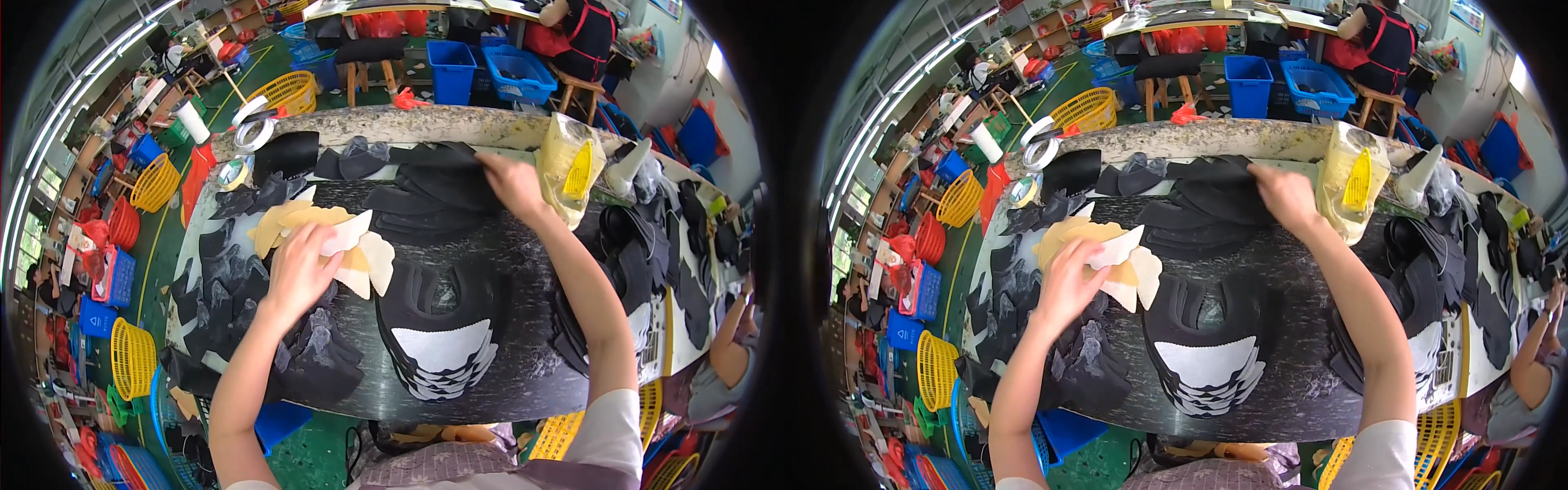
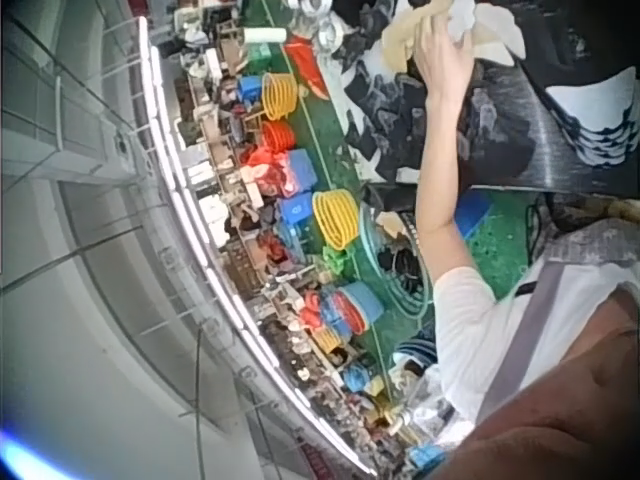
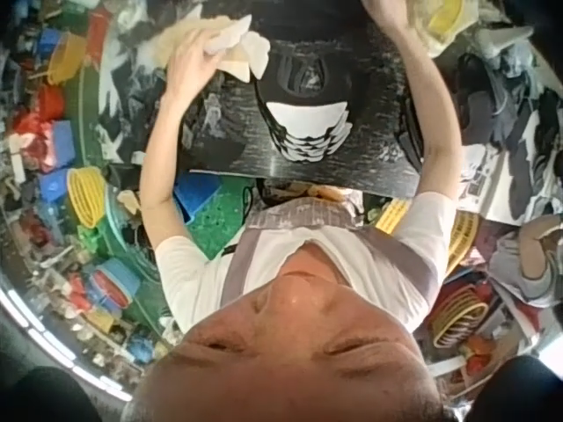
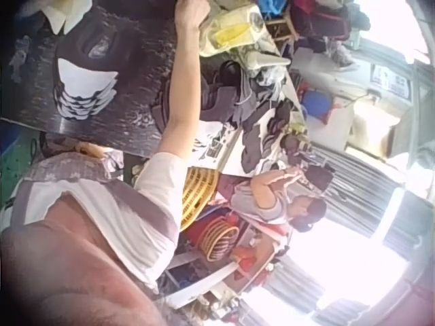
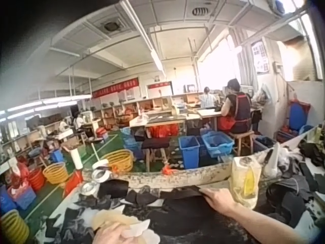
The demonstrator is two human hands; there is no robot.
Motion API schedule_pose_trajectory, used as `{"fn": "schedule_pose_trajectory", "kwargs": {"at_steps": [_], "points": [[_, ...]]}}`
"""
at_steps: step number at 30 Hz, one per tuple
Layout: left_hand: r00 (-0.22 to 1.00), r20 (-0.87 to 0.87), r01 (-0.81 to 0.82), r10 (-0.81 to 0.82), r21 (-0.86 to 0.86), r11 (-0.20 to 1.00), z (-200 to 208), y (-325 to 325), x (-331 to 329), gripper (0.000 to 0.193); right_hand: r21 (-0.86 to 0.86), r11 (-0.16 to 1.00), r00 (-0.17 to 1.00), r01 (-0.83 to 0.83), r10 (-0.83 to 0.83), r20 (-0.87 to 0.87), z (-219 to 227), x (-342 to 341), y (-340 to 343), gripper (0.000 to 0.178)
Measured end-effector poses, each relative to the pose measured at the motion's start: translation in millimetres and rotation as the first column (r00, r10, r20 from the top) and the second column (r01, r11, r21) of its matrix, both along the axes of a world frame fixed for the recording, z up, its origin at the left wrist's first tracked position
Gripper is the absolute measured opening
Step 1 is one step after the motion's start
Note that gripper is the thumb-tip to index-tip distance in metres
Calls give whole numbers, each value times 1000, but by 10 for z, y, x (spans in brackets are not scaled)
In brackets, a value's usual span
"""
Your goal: Applying white reinforcement linings to black shoe upper components on a factory workbench.
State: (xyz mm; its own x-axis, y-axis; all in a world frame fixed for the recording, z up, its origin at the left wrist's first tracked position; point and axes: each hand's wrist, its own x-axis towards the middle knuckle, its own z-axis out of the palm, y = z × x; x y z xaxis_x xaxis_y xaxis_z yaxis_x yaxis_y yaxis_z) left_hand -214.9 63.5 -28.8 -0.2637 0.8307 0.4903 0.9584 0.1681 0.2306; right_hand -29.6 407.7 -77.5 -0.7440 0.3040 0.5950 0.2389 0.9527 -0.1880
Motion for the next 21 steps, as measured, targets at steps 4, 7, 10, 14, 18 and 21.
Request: {"fn": "schedule_pose_trajectory", "kwargs": {"at_steps": [4,7,10,14,18,21], "points": [[990,-127,56,-59,-24,998,-228,199,-281,22,-40,998,874,-41,16,-486,891,15,-567,27],[979,145,-142,146,-37,989,-234,1,-473,27,280,917,898,-284,357,-257,944,295,-1405,37],[986,-164,36,30,385,922,290,-68,-143,21,56,927,882,-371,333,333,595,796,-2287,31],[934,75,280,-350,456,845,266,-301,466,19,-443,793,851,-418,513,115,602,912,-2274,43],[908,112,303,-404,492,816,142,-516,908,16,-933,-165,787,-321,502,-359,741,860,-2453,20],[880,215,360,-423,278,890,154,-541,959,23,-827,278,814,-489,486,-318,727,994,-2464,14]]}}
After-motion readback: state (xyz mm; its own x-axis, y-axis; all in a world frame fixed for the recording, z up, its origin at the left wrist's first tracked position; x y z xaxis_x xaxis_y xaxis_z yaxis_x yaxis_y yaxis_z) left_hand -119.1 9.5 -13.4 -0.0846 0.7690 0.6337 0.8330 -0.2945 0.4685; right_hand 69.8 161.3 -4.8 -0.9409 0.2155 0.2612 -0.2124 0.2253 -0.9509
